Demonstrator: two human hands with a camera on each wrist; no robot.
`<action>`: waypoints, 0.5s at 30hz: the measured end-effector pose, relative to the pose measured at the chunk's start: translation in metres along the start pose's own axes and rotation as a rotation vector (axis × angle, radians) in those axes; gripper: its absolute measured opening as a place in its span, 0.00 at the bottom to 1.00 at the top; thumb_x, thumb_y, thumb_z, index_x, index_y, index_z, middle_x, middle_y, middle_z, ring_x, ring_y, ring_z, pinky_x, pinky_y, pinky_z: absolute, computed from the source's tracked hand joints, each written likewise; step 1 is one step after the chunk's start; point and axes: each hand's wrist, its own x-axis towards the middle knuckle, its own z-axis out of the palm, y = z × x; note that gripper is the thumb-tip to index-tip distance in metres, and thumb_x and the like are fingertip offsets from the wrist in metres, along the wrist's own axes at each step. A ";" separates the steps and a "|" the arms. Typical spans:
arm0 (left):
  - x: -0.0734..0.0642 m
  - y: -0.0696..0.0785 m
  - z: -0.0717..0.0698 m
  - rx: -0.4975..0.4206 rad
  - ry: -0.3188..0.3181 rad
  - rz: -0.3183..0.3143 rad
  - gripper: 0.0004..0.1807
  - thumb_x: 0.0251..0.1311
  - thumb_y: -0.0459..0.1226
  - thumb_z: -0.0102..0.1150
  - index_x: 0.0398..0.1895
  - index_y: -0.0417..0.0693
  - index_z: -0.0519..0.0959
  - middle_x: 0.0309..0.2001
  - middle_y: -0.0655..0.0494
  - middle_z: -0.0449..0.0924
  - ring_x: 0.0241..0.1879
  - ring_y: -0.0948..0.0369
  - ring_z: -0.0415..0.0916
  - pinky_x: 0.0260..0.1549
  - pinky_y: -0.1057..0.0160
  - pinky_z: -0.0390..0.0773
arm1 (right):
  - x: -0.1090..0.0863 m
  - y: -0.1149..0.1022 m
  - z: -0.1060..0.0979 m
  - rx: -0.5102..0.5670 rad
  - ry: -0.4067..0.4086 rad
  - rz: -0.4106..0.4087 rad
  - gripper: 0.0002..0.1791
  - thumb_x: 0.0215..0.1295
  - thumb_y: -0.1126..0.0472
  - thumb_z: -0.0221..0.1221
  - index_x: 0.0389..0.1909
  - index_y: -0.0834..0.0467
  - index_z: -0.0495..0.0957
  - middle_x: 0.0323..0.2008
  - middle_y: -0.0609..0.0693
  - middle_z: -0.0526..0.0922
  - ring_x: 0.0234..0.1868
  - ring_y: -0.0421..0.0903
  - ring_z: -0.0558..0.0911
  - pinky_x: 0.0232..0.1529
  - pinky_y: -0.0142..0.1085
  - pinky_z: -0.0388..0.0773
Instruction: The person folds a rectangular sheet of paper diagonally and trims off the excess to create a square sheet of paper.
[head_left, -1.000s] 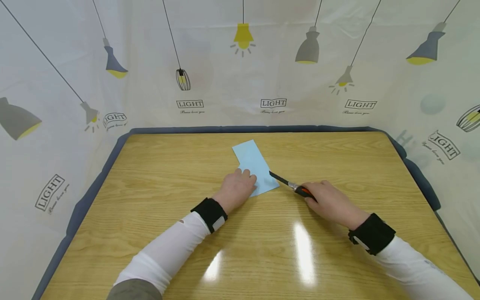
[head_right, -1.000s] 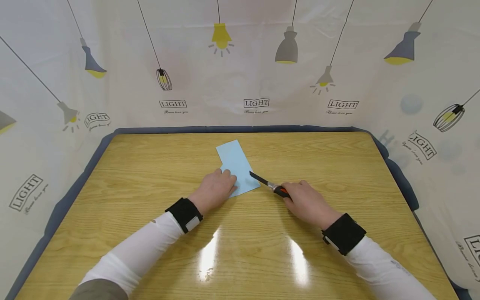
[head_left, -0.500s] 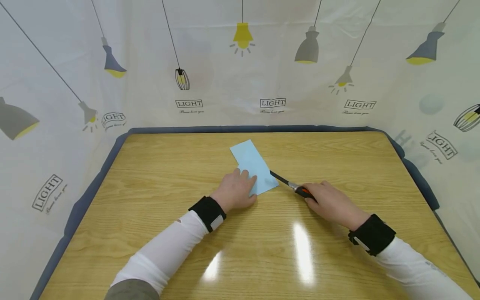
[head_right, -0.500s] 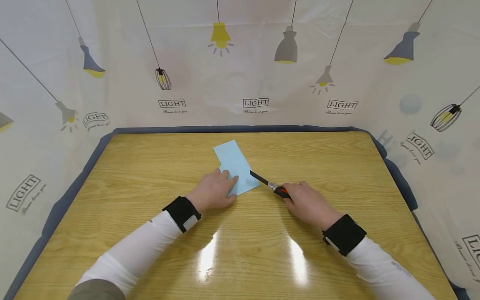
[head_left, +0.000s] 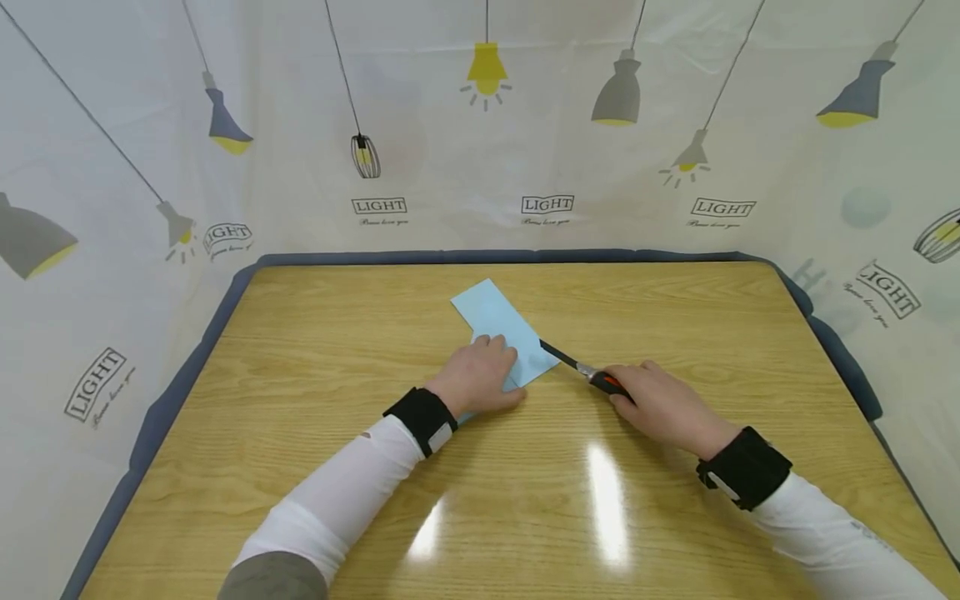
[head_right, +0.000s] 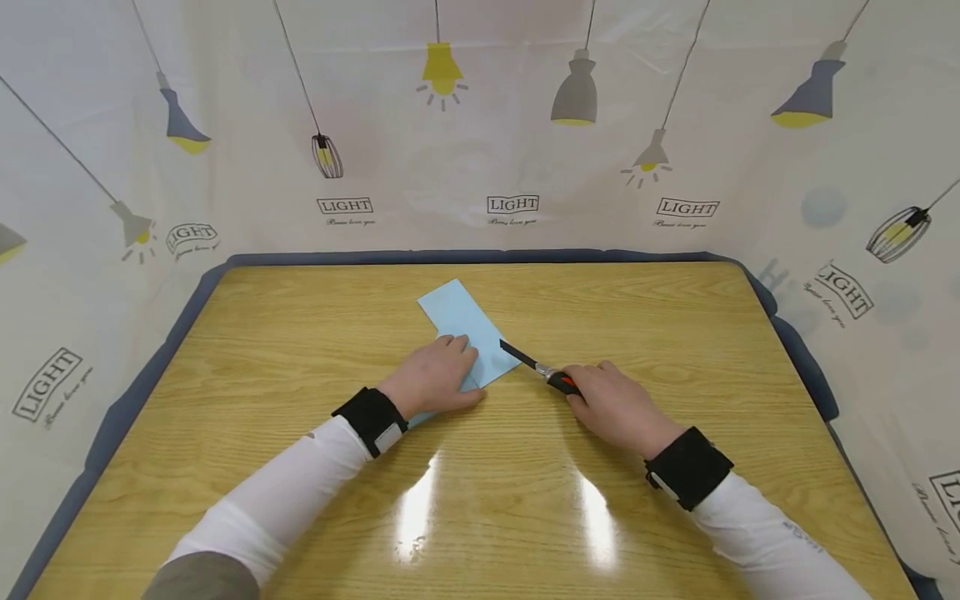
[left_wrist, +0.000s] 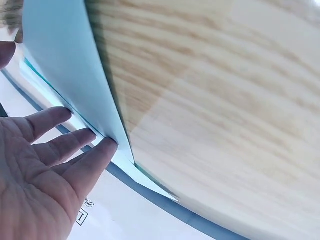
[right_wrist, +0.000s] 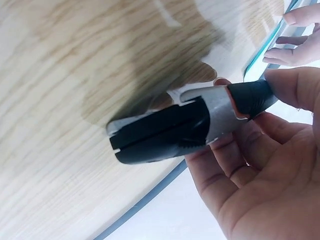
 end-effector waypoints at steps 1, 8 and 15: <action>0.001 0.001 0.000 0.007 0.007 0.002 0.25 0.54 0.62 0.45 0.36 0.51 0.70 0.33 0.56 0.64 0.33 0.58 0.64 0.27 0.60 0.70 | 0.000 0.000 0.000 0.001 0.000 0.001 0.21 0.63 0.56 0.56 0.57 0.52 0.70 0.40 0.47 0.78 0.38 0.46 0.71 0.31 0.37 0.67; 0.005 0.003 0.003 0.072 0.057 0.018 0.21 0.58 0.57 0.44 0.34 0.50 0.70 0.27 0.56 0.64 0.26 0.59 0.63 0.22 0.61 0.67 | 0.000 -0.002 0.000 0.001 -0.001 0.000 0.22 0.63 0.56 0.56 0.58 0.53 0.70 0.41 0.48 0.79 0.39 0.46 0.72 0.32 0.38 0.68; 0.003 0.004 0.006 0.154 0.130 0.065 0.16 0.62 0.52 0.43 0.34 0.49 0.68 0.24 0.56 0.62 0.23 0.60 0.61 0.19 0.63 0.66 | -0.001 -0.002 -0.002 0.011 -0.004 0.006 0.21 0.63 0.56 0.56 0.57 0.53 0.70 0.41 0.47 0.78 0.39 0.46 0.72 0.31 0.37 0.68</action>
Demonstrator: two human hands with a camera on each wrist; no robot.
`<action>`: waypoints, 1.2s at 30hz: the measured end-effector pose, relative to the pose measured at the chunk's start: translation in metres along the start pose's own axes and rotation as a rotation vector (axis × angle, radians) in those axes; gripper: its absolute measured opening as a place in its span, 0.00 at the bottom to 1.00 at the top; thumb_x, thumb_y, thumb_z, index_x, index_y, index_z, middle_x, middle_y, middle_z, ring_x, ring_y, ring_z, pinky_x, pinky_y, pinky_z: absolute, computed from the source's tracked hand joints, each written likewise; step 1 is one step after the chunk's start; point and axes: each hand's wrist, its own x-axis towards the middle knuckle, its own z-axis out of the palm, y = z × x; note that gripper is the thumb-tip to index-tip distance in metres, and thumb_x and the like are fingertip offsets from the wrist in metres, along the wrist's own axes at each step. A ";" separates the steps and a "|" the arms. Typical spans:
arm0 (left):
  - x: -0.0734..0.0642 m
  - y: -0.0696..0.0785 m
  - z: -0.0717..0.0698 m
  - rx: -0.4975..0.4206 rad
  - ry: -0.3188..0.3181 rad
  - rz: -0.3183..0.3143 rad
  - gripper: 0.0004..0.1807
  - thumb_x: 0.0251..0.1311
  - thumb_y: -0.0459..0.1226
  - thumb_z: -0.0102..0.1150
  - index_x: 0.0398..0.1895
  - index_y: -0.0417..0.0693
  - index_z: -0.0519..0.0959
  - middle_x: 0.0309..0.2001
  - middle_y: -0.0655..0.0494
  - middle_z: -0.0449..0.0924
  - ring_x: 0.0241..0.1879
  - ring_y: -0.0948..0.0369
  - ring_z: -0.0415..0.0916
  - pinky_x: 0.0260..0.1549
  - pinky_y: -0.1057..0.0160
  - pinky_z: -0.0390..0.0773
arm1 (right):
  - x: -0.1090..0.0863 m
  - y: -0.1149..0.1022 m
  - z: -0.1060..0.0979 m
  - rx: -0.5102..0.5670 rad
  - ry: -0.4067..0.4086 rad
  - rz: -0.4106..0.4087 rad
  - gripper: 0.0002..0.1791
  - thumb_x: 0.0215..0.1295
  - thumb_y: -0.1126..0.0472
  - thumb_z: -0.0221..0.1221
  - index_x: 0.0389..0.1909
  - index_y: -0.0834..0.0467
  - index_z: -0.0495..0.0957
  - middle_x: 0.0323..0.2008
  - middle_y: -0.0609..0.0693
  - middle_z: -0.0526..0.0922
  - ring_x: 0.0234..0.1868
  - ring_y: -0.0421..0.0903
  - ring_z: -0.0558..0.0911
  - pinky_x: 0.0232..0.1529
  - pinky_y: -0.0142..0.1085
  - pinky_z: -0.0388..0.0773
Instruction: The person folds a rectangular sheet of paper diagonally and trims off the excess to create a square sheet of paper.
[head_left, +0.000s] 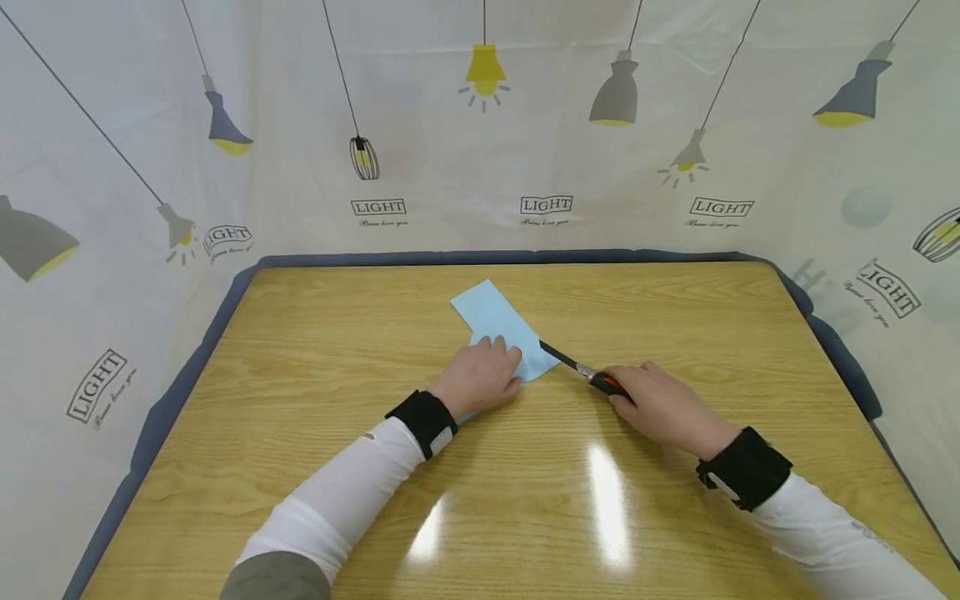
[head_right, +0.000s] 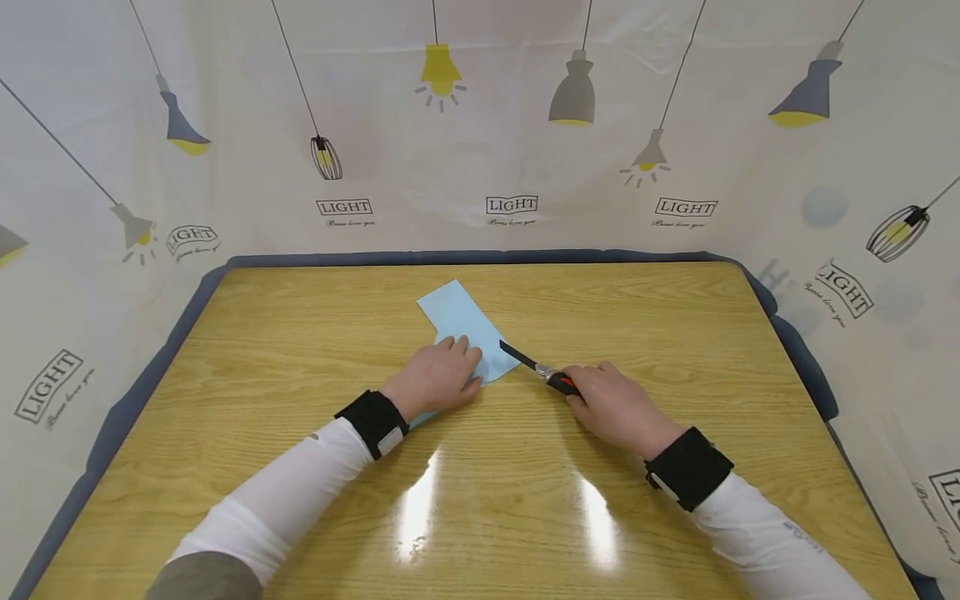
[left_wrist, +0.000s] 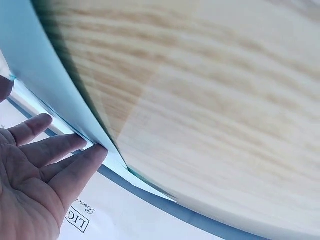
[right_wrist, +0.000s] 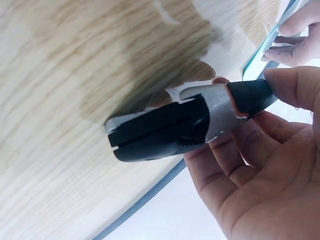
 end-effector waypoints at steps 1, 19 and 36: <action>0.000 0.000 0.001 0.006 0.005 0.005 0.16 0.62 0.51 0.43 0.34 0.49 0.68 0.24 0.56 0.61 0.23 0.59 0.61 0.19 0.63 0.65 | 0.000 0.000 0.000 0.002 -0.001 0.001 0.21 0.63 0.56 0.56 0.57 0.53 0.71 0.40 0.47 0.78 0.38 0.46 0.71 0.31 0.37 0.68; 0.003 -0.002 0.004 -0.024 0.045 -0.026 0.17 0.66 0.48 0.42 0.47 0.50 0.75 0.28 0.55 0.71 0.27 0.59 0.69 0.24 0.62 0.72 | -0.004 0.002 -0.004 -0.026 -0.009 -0.079 0.20 0.63 0.60 0.57 0.56 0.55 0.70 0.46 0.50 0.78 0.44 0.49 0.76 0.43 0.46 0.72; 0.004 -0.004 -0.002 -0.062 -0.011 -0.029 0.16 0.68 0.47 0.40 0.49 0.53 0.75 0.31 0.56 0.73 0.29 0.59 0.70 0.29 0.62 0.74 | 0.003 0.002 0.004 -0.316 0.090 -0.195 0.22 0.60 0.59 0.59 0.55 0.58 0.72 0.40 0.55 0.77 0.40 0.51 0.77 0.39 0.45 0.74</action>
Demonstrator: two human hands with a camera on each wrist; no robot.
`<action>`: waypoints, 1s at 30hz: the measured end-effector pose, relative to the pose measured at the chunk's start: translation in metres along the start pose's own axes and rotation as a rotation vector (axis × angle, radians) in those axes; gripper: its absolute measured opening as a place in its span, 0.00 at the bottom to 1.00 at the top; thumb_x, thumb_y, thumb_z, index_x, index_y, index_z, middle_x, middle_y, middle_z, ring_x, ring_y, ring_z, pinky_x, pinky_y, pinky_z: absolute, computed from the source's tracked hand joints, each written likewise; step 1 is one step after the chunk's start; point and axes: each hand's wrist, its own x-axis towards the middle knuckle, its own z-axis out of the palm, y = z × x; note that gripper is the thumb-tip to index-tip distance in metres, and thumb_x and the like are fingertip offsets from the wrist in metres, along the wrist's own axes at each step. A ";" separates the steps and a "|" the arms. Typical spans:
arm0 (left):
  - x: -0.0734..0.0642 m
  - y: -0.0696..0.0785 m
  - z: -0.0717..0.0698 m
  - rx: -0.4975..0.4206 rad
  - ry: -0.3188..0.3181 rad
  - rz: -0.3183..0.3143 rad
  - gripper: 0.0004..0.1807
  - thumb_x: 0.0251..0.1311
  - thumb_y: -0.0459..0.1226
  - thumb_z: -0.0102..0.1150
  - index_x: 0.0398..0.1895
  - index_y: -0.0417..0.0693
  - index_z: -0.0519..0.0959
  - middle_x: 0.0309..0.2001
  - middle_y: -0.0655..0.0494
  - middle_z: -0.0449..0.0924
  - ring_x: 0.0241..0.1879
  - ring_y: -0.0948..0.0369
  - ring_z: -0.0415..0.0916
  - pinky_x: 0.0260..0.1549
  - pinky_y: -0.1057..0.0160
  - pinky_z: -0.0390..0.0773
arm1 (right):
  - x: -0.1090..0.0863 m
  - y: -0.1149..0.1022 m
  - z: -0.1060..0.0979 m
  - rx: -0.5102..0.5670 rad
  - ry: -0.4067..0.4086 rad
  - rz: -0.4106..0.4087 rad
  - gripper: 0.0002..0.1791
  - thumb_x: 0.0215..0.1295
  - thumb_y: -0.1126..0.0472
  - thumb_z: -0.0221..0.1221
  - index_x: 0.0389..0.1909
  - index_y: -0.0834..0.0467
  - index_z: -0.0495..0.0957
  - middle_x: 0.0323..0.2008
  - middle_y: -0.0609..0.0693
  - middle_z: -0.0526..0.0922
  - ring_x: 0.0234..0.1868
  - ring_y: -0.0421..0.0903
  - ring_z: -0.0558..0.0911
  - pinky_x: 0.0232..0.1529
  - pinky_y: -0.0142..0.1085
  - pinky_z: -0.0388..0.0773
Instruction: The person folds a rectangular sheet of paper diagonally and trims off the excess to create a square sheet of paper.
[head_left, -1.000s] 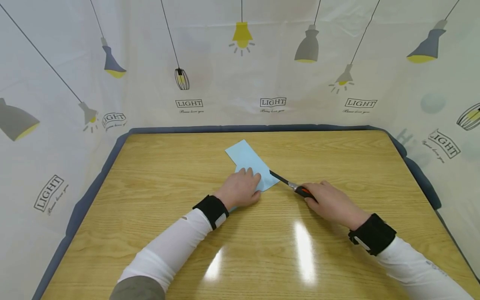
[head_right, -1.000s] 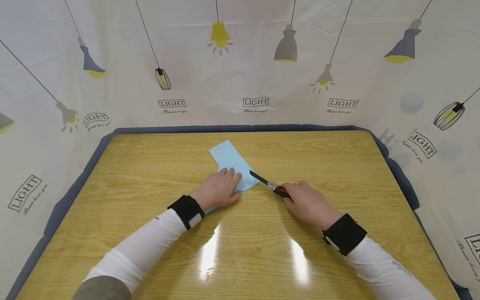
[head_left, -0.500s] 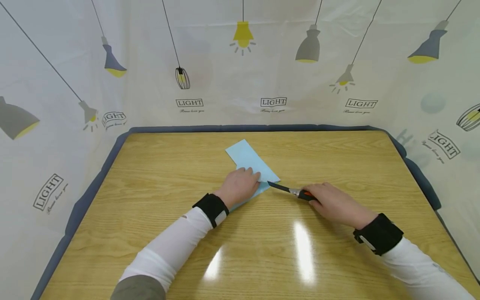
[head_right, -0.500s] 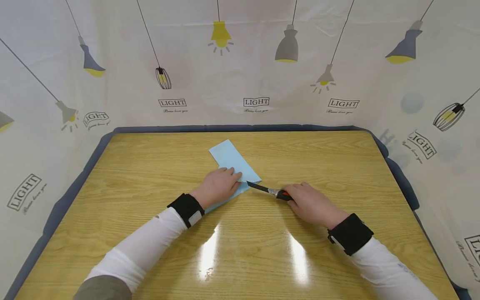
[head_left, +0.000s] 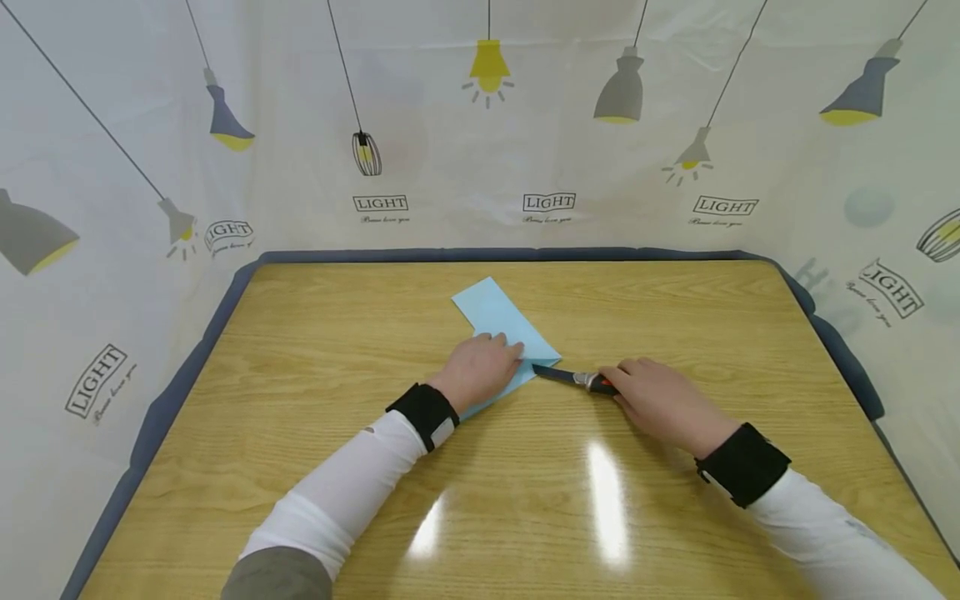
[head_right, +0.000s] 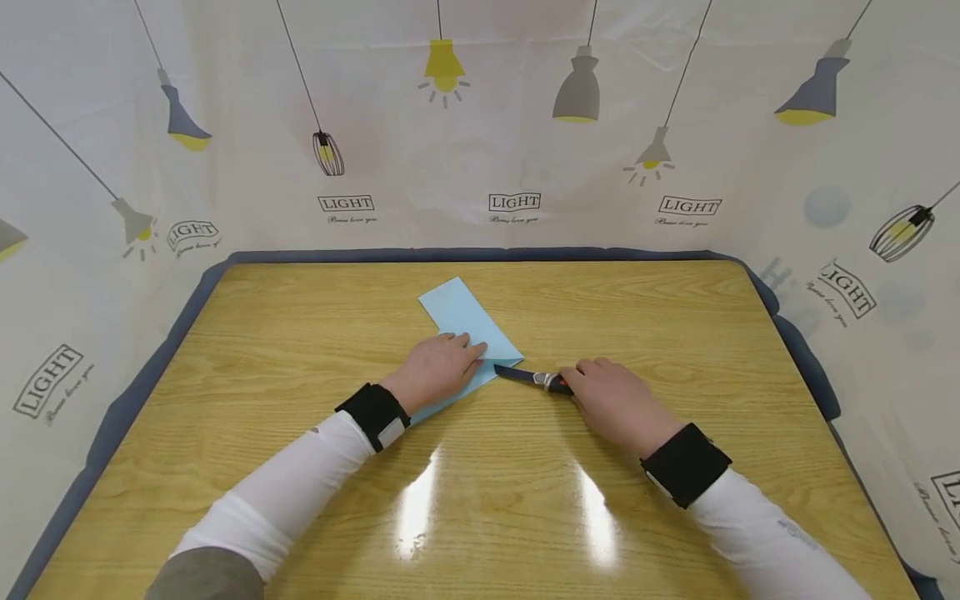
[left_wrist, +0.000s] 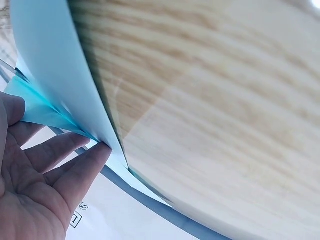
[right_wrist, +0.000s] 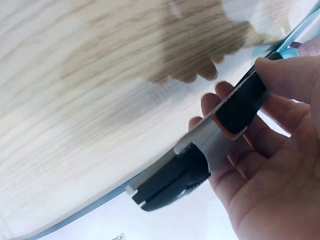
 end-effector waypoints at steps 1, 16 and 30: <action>0.000 0.000 0.000 0.002 -0.003 0.001 0.17 0.68 0.47 0.40 0.51 0.54 0.75 0.32 0.56 0.73 0.29 0.59 0.71 0.29 0.62 0.74 | 0.001 -0.001 0.000 -0.012 0.008 -0.001 0.21 0.60 0.59 0.58 0.55 0.58 0.72 0.40 0.55 0.77 0.40 0.51 0.77 0.39 0.44 0.74; -0.002 0.001 -0.002 -0.051 -0.082 -0.018 0.29 0.68 0.56 0.29 0.63 0.54 0.68 0.50 0.46 0.74 0.49 0.52 0.71 0.50 0.55 0.70 | 0.011 -0.004 0.009 -0.026 0.006 0.035 0.23 0.65 0.59 0.54 0.60 0.59 0.68 0.45 0.56 0.75 0.43 0.53 0.76 0.39 0.45 0.75; 0.000 0.009 -0.002 0.045 -0.097 -0.108 0.32 0.65 0.56 0.38 0.64 0.46 0.65 0.50 0.48 0.70 0.46 0.52 0.70 0.41 0.57 0.75 | 0.012 -0.008 0.016 -0.007 0.044 0.042 0.22 0.65 0.59 0.53 0.60 0.56 0.69 0.40 0.54 0.75 0.36 0.49 0.75 0.32 0.42 0.74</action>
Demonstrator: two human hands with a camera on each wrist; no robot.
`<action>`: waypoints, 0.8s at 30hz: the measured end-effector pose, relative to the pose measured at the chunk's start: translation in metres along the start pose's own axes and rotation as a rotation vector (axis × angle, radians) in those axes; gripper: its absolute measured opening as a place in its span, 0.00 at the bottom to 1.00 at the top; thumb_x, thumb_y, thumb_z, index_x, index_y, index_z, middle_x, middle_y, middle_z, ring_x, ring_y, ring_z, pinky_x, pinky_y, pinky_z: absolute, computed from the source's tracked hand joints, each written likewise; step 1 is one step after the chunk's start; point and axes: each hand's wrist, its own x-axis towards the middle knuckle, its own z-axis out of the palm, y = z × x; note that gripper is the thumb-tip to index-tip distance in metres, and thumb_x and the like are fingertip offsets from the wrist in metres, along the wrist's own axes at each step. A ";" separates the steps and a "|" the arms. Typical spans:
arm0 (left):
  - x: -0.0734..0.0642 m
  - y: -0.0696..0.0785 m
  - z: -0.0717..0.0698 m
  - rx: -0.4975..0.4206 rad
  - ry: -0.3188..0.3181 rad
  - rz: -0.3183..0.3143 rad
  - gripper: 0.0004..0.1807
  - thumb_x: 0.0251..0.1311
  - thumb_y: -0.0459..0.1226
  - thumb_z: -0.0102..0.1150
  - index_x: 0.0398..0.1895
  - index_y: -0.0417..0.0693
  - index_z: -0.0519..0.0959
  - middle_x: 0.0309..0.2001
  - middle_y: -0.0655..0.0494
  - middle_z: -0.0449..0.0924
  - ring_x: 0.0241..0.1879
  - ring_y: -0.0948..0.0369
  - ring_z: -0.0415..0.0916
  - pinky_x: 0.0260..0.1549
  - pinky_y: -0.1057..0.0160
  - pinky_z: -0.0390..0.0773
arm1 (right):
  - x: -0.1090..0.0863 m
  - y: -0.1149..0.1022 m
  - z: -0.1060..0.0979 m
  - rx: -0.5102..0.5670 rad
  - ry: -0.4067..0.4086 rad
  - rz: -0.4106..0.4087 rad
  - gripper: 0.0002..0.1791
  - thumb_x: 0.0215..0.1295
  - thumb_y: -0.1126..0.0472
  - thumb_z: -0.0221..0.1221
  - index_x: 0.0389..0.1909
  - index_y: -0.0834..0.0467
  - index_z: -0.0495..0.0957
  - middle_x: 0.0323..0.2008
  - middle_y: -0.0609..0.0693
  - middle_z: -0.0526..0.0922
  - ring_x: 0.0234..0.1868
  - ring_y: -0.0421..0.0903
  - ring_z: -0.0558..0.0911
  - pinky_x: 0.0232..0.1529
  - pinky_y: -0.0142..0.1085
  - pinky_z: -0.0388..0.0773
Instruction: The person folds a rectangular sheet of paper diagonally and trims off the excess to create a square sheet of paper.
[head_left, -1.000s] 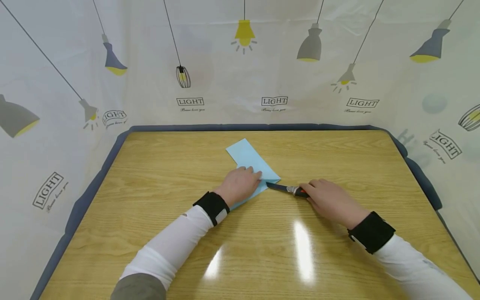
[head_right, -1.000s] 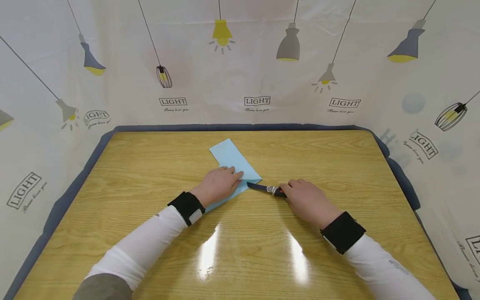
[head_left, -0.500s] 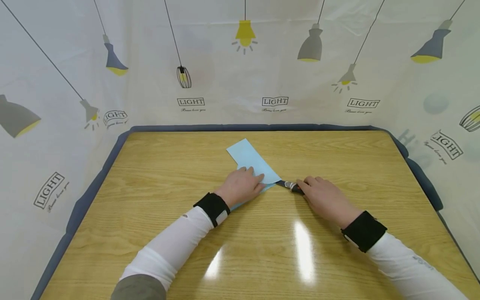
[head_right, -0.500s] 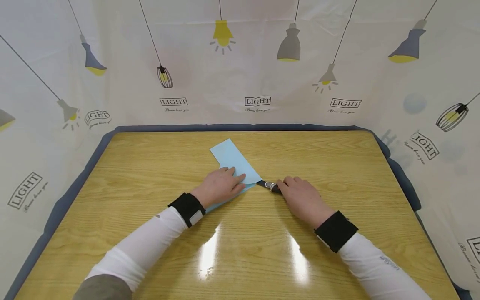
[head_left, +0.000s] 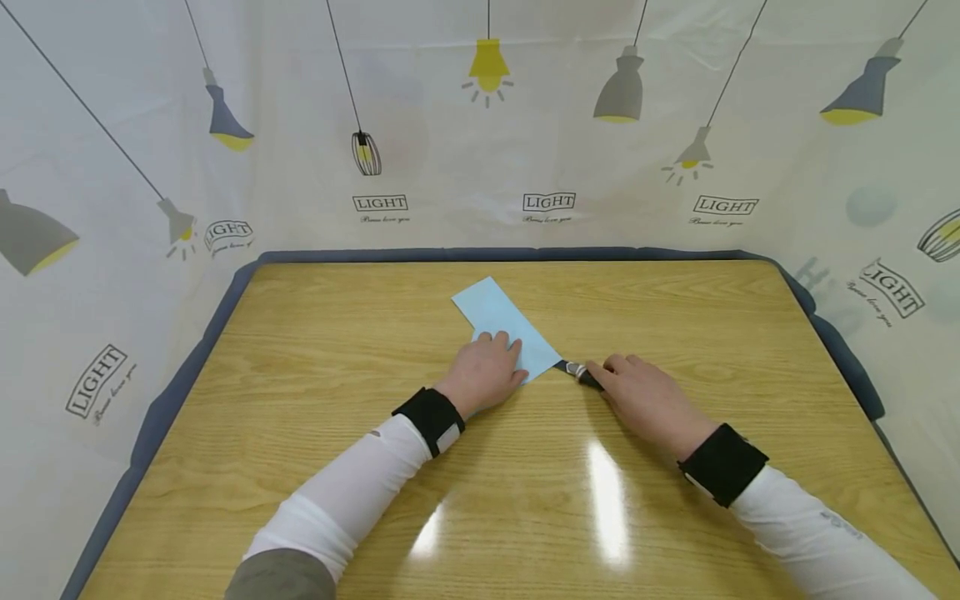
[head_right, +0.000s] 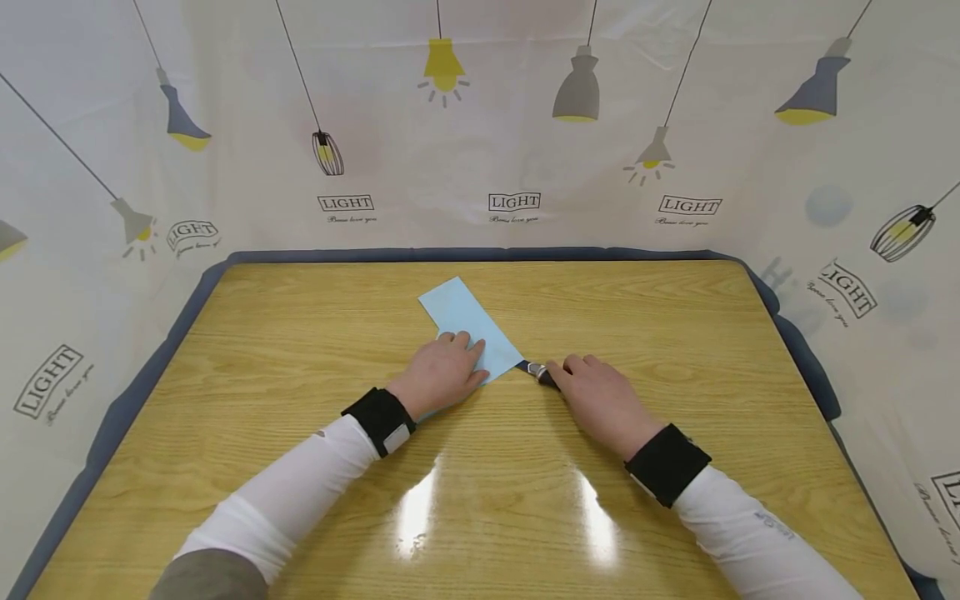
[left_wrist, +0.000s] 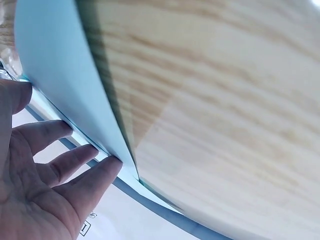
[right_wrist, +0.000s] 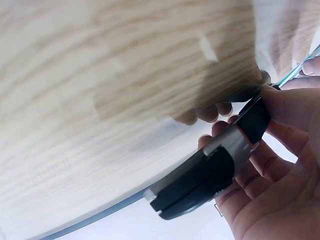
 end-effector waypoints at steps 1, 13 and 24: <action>0.000 0.000 0.000 0.003 0.001 0.000 0.32 0.65 0.56 0.39 0.63 0.46 0.66 0.49 0.48 0.70 0.45 0.53 0.70 0.40 0.57 0.76 | 0.000 0.000 0.000 0.002 0.001 0.002 0.22 0.65 0.59 0.53 0.60 0.56 0.69 0.39 0.54 0.74 0.36 0.49 0.75 0.32 0.42 0.74; -0.001 -0.002 0.000 -0.016 -0.017 -0.003 0.32 0.65 0.57 0.38 0.66 0.49 0.63 0.60 0.37 0.64 0.57 0.47 0.65 0.47 0.55 0.74 | 0.001 0.001 0.002 0.016 0.011 0.025 0.22 0.64 0.61 0.54 0.60 0.55 0.70 0.35 0.52 0.73 0.32 0.48 0.72 0.29 0.40 0.71; -0.002 -0.002 0.000 -0.020 -0.015 -0.005 0.32 0.65 0.57 0.38 0.66 0.49 0.63 0.60 0.37 0.64 0.58 0.47 0.64 0.47 0.55 0.74 | 0.002 0.004 0.000 0.010 0.001 0.048 0.22 0.64 0.60 0.55 0.60 0.54 0.71 0.34 0.53 0.72 0.30 0.48 0.71 0.27 0.39 0.69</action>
